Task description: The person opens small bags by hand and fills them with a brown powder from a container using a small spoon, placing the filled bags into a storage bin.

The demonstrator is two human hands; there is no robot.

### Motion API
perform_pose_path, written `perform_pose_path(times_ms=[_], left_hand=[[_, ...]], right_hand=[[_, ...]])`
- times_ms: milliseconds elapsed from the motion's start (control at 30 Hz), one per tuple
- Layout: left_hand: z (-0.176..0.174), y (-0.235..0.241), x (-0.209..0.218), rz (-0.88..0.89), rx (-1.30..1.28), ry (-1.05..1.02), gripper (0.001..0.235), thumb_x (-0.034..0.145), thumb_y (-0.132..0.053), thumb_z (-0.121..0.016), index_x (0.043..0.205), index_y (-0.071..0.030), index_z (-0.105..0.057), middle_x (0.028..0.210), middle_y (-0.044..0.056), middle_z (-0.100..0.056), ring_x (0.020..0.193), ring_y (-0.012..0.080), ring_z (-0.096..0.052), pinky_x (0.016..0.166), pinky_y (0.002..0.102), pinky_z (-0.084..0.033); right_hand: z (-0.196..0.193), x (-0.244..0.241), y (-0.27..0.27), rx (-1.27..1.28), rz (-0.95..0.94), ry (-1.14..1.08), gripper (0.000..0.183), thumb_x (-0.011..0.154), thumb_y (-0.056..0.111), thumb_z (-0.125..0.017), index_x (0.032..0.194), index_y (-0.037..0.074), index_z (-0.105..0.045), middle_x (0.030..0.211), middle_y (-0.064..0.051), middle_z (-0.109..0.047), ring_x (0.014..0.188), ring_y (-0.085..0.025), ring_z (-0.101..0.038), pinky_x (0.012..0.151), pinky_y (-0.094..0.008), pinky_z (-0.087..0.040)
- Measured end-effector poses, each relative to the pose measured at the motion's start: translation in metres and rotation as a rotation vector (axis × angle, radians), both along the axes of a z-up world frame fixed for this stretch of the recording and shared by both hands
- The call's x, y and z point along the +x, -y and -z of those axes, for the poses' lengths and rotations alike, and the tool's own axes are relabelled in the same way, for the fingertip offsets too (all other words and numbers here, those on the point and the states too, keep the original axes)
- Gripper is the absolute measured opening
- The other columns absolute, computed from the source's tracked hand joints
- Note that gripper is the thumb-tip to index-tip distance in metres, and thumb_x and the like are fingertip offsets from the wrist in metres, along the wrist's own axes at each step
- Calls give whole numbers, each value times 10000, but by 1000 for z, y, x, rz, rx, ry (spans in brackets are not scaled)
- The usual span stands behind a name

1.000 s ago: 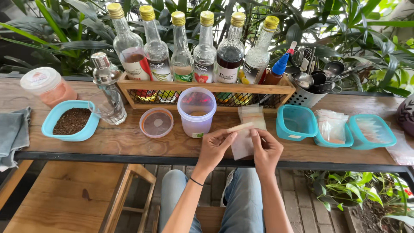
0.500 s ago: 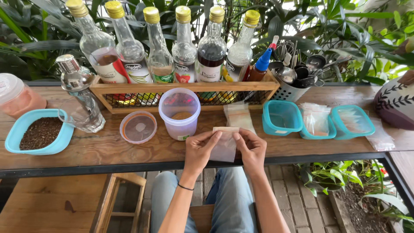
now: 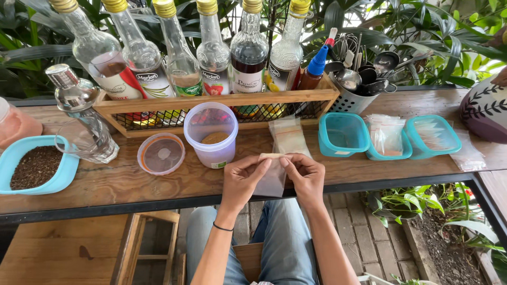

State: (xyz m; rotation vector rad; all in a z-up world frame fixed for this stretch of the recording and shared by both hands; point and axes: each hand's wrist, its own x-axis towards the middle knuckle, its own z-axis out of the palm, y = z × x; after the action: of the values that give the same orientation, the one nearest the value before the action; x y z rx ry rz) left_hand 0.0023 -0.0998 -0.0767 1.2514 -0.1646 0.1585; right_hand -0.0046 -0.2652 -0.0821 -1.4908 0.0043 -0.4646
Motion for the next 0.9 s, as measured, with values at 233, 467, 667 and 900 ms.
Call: perform_pose_path(times_ms=[233,467,667,900], left_hand=[[-6,0,1,-25,82,58,155,1009,-132,-797,1062,-9,-875,756,131,-822,831,90,-700,672,272,-591],[-20,3,-4,-107,43,-1,56,893,-69,-896,922,-23,-881,669,59,-787,757,35,-576,623,235,-554],[-4,1,-3,-180,-4,55,140,801,-13,-959,900,7,-862,672,101,-795,725,43,-651,651,232,-568],[-40,-4,-28,-402,308,543,213,753,27,-952,908,-99,-880,890,102,-871,831,250,-852,694,326,-672]], right_hand=[[-4,0,-1,-21,-10,-22,87,907,50,-873,929,-31,-848,580,-44,-637,553,-48,-550,542,-203,-485],[2,1,1,-30,-53,-8,126,948,73,-821,1034,-8,-863,516,-36,-588,573,-29,-486,558,-177,-442],[-10,-1,-1,18,-92,32,205,961,69,-789,1141,-18,-833,584,-50,-628,569,-17,-502,556,-164,-455],[-20,-16,-8,60,-56,146,204,1036,56,-687,1159,-89,-760,787,-168,-731,568,-126,-603,501,-238,-521]])
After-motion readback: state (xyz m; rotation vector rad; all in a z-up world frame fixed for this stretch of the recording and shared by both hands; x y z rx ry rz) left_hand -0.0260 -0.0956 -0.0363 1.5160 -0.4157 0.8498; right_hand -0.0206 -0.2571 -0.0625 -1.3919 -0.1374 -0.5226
